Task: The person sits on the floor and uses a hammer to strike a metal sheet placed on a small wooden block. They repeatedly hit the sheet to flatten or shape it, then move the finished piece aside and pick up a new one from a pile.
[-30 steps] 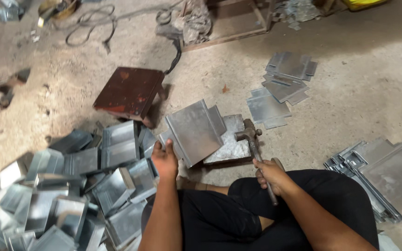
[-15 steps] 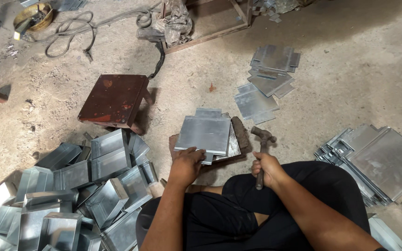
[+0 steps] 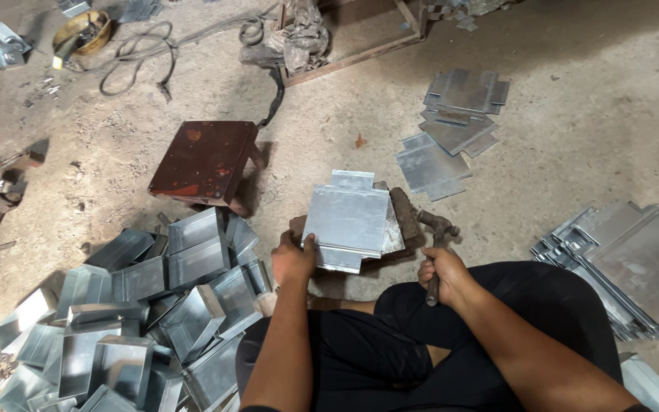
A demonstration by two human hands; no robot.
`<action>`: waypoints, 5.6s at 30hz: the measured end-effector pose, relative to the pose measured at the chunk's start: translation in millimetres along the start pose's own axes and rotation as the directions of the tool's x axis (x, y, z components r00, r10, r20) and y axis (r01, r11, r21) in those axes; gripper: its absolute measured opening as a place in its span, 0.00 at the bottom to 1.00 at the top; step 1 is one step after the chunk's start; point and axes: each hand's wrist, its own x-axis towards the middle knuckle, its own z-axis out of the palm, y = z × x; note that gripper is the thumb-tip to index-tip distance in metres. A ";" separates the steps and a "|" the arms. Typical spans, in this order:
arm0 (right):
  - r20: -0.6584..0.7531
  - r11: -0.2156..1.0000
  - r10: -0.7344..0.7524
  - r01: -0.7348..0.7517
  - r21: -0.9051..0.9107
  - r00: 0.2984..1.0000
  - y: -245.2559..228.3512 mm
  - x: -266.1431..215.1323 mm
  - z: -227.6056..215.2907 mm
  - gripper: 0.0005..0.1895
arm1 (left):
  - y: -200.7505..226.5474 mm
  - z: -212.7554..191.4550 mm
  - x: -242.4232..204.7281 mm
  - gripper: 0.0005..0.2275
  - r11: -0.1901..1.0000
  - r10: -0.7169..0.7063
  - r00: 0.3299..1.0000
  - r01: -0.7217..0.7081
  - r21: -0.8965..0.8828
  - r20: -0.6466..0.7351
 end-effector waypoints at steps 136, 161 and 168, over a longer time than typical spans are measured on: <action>0.490 -0.235 -0.821 0.955 0.180 -0.294 -82.9 -150.6 72.7 0.17 | -45.4 23.7 44.4 0.39 0.981 -0.105 0.961 0.143 -0.133 0.256; 0.592 -0.292 -0.725 0.935 0.199 -0.352 -108.7 -173.0 105.2 0.13 | -53.8 39.6 43.2 0.36 0.981 -0.038 0.982 0.072 -0.182 0.182; 0.672 -0.567 -0.690 0.778 -0.270 -0.270 -42.1 -82.0 81.9 0.13 | -52.3 35.2 41.1 0.36 0.987 -0.031 0.980 0.061 -0.147 0.195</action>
